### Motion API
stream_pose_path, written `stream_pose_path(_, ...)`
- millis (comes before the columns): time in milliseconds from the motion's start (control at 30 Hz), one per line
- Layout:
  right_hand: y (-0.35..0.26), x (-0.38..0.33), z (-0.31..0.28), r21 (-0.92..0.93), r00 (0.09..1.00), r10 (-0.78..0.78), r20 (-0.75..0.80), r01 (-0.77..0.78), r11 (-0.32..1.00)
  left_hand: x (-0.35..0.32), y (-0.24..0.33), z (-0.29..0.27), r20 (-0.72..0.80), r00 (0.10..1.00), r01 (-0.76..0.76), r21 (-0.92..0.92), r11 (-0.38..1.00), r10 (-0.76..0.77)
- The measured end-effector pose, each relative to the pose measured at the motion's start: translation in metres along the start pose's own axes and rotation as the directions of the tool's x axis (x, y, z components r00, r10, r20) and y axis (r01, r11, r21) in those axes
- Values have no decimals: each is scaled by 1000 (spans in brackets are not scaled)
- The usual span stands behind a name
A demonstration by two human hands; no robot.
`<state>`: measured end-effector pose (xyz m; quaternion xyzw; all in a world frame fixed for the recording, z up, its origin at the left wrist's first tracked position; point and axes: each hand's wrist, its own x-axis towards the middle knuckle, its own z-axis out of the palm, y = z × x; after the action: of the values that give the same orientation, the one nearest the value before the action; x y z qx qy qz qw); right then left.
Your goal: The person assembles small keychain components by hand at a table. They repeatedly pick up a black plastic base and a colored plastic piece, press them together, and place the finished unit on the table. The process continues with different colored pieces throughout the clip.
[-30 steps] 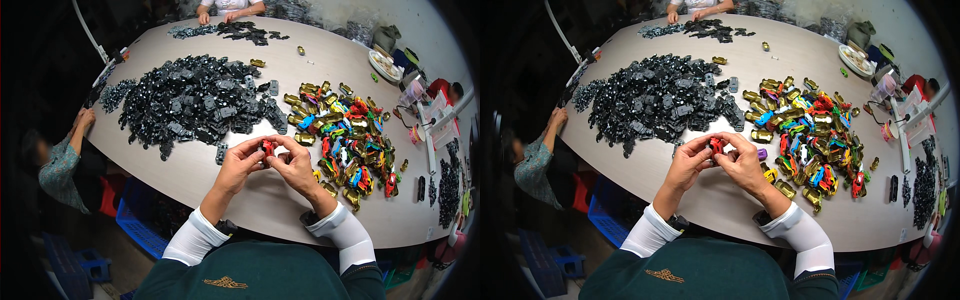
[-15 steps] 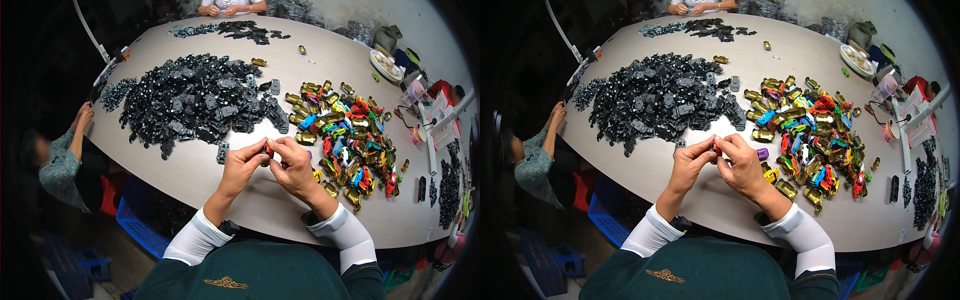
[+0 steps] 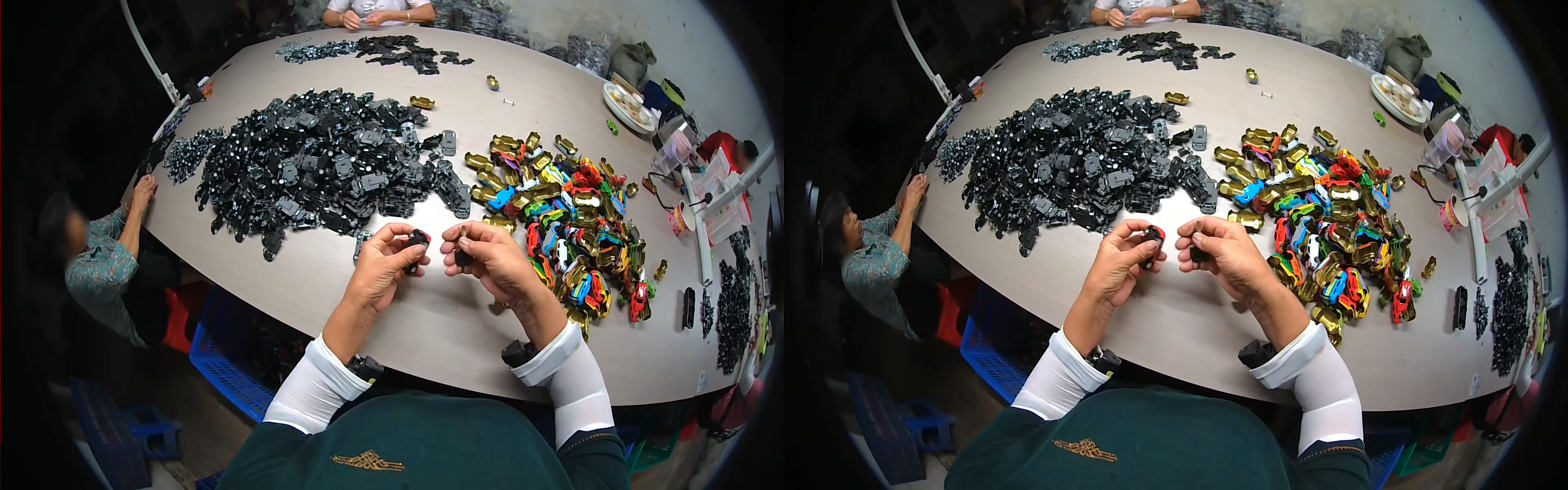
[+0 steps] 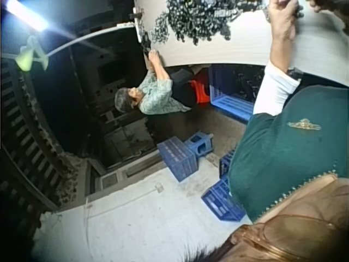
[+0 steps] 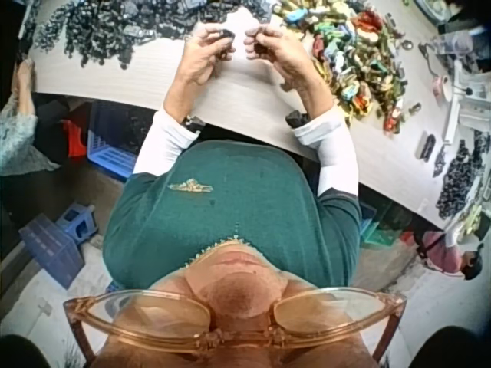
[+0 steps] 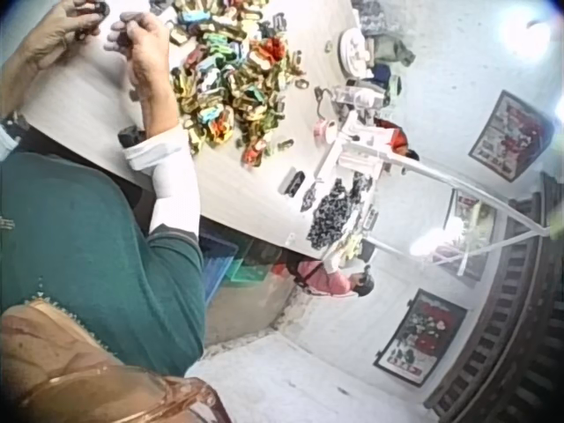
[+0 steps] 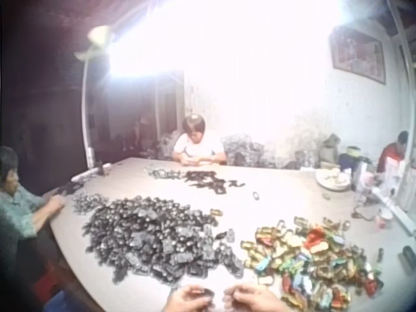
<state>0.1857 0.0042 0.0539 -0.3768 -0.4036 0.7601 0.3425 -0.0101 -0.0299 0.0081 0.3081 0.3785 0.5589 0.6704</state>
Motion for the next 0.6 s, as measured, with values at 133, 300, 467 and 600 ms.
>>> stream_pose_path(133, -1, -1, -6, -278, 985, -49, 167, 95, 956, -4, 5, 3, 81, 990, 114, 14, 993, -115)
stream_pose_path(300, 3, -2, -9, -279, 970, 79, 230, -13, 960, -5, 0, 7, 137, 986, 92, 51, 994, -98)
stream_pose_path(467, 1, -4, -7, -258, 964, 98, 246, -33, 966, -4, -5, 1, 155, 979, 127, 54, 990, -134)
stream_pose_path(600, 3, -3, -6, -262, 959, 96, 267, -24, 965, -5, -1, 2, 137, 979, 143, 78, 987, -152)
